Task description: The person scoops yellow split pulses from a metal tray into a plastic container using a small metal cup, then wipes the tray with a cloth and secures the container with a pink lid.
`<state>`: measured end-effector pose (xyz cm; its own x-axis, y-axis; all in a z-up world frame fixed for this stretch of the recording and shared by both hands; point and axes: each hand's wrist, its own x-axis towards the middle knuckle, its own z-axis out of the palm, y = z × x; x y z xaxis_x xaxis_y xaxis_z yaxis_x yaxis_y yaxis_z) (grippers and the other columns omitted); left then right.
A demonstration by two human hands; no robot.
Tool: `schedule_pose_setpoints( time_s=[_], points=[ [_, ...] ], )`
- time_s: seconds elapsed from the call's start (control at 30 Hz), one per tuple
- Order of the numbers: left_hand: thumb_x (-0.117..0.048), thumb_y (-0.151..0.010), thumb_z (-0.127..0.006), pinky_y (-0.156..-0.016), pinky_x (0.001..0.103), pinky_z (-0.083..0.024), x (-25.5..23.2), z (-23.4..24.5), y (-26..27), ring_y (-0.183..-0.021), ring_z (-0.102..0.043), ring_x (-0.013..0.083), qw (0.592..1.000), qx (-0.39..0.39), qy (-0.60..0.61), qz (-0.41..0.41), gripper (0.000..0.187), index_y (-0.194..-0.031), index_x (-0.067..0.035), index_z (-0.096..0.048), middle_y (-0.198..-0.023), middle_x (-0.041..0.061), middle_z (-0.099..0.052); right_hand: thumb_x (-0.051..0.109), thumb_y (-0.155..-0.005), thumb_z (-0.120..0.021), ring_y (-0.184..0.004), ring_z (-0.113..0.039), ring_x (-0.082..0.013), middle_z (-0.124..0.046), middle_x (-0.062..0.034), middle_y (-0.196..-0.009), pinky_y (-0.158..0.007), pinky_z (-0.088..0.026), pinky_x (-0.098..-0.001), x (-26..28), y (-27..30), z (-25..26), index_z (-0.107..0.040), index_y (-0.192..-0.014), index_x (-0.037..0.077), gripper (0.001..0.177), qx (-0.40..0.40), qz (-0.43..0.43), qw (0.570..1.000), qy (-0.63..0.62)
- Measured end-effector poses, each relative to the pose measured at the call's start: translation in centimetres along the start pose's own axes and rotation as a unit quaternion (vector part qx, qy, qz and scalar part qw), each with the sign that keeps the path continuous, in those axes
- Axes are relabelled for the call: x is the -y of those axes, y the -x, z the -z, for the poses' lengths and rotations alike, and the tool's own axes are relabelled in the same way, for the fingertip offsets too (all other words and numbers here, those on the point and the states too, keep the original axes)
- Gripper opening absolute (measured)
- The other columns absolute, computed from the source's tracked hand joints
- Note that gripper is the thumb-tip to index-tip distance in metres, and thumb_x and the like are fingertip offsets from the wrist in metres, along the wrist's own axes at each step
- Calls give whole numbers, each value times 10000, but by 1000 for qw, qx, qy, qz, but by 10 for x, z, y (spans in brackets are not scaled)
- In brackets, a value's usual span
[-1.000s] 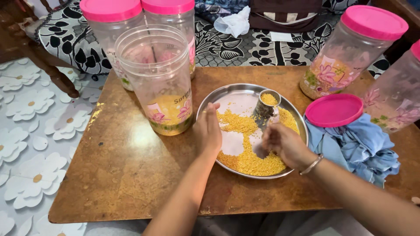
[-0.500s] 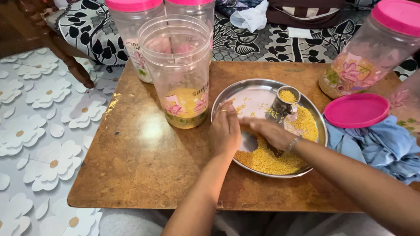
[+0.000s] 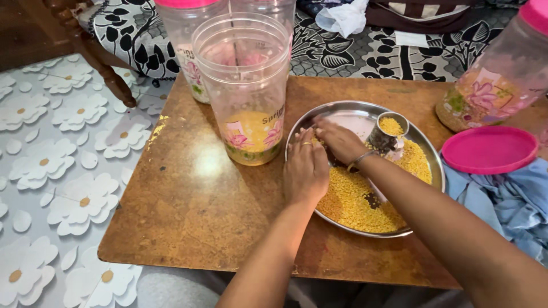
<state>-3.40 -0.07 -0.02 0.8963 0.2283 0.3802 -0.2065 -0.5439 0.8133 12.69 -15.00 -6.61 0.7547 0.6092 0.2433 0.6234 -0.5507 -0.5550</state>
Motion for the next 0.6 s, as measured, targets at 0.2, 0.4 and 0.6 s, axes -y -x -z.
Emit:
schedule_pose_setpoints(
  time_s=[0.2,0.4,0.6],
  points=[
    [-326,-1022,-344,-1243,449,-248,2,1,1,-1487,-381,371,999,-18,-2,-28,579,-1440,33,-525,-1542,245,-473,279,-979,-546,-974,-737,-357,-754,-201,-1074,-862,-573,-412,21,19,-20,-694,-1126,65,299,75,54,994,-54],
    [-325,-1019,-353,-1244,452,-251,-3,4,0,-1490,-374,365,999,-15,-6,-32,575,-1440,28,-523,-1543,242,-474,135,-774,-672,-871,-722,-380,-749,-216,-935,-775,-574,-431,57,40,5,-717,-1035,22,288,158,112,981,-27],
    [-308,-1006,-348,-1223,455,-264,-5,4,1,-1482,-378,367,1000,-4,-6,-16,571,-1442,20,-516,-1548,231,-471,238,-804,-770,-716,-760,-285,-789,-139,-839,-684,-601,-381,102,78,43,-803,-960,51,246,287,62,954,-65]
  ],
)
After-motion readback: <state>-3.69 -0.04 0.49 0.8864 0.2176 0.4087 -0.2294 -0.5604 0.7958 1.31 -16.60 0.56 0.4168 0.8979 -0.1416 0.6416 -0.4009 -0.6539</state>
